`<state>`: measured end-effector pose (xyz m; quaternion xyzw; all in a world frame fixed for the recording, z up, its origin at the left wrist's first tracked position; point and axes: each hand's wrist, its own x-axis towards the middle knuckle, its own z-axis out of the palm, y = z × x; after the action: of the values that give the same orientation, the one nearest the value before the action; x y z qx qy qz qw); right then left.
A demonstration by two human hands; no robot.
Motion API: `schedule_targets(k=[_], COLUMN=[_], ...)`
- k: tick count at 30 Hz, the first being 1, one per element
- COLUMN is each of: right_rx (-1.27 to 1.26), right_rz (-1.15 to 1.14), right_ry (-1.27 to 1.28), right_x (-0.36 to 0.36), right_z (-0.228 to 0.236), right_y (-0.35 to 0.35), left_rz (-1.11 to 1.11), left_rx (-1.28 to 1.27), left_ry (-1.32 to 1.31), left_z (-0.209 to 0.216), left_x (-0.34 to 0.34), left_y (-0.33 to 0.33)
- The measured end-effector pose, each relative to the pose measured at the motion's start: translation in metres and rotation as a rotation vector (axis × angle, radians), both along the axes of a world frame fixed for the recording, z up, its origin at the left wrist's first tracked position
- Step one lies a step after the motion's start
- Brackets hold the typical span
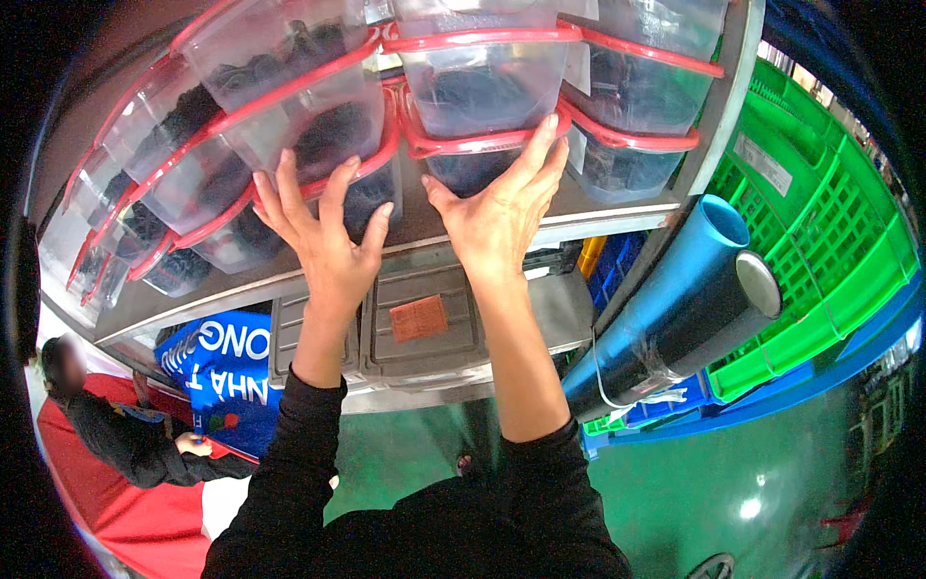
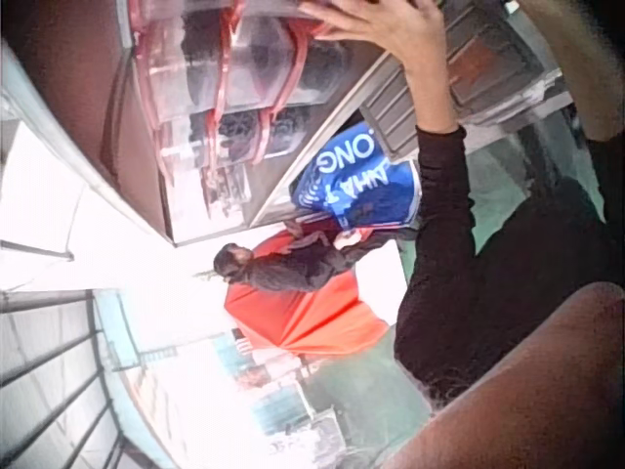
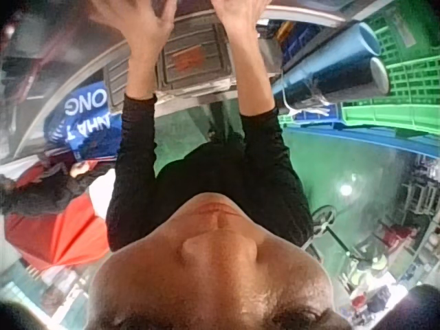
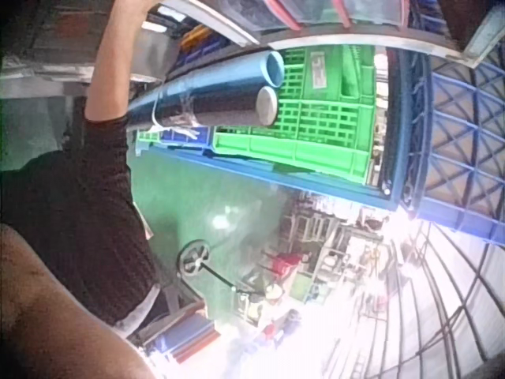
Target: The person moves and stacks clear plastic containers with red latches on metal shelves. They also handle gray plastic bins and a blue bag, placing them on the shelves and a nearby table.
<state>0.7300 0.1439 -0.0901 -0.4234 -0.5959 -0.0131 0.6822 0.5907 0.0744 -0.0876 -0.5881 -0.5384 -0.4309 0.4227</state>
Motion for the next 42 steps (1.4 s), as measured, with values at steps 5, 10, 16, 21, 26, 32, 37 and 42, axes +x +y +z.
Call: schedule_targets(k=[5,10,16,21,26,32,37,42], right_rx=[0.004,-0.007,0.08,0.095,0.088,0.156,0.114,0.142], right_rz=[-0.014,-0.003,0.111,0.267,0.271,0.172,0.115,-0.034], right_ry=[0.007,0.006,-0.002,0.044,0.034,-0.034,-0.092,-0.289], right_x=[0.009,0.029,0.059,0.075,0.09,0.107,0.126,0.162], right_z=[0.003,0.015,0.006,0.003,-0.008,-0.02,-0.029,-0.061], right_y=[-0.008,-0.04,-0.061,-0.081,-0.1,-0.107,-0.115,-0.127], left_rz=[0.044,0.054,0.094,-0.415,-0.774,-0.984,-1.211,-1.571], left_rx=[-0.024,0.003,-0.08,0.034,0.012,-0.007,-0.288,-0.677], left_ry=[0.053,0.068,-0.137,-0.248,-0.74,-1.014,-1.266,-1.51], left_z=[0.004,0.004,0.009,0.017,0.018,0.03,0.033,0.038], left_x=[0.0,0.002,0.028,0.059,0.079,0.086,0.068,0.066], left_y=[-0.004,-0.004,-0.02,-0.022,0.002,0.001,0.0,-0.018])
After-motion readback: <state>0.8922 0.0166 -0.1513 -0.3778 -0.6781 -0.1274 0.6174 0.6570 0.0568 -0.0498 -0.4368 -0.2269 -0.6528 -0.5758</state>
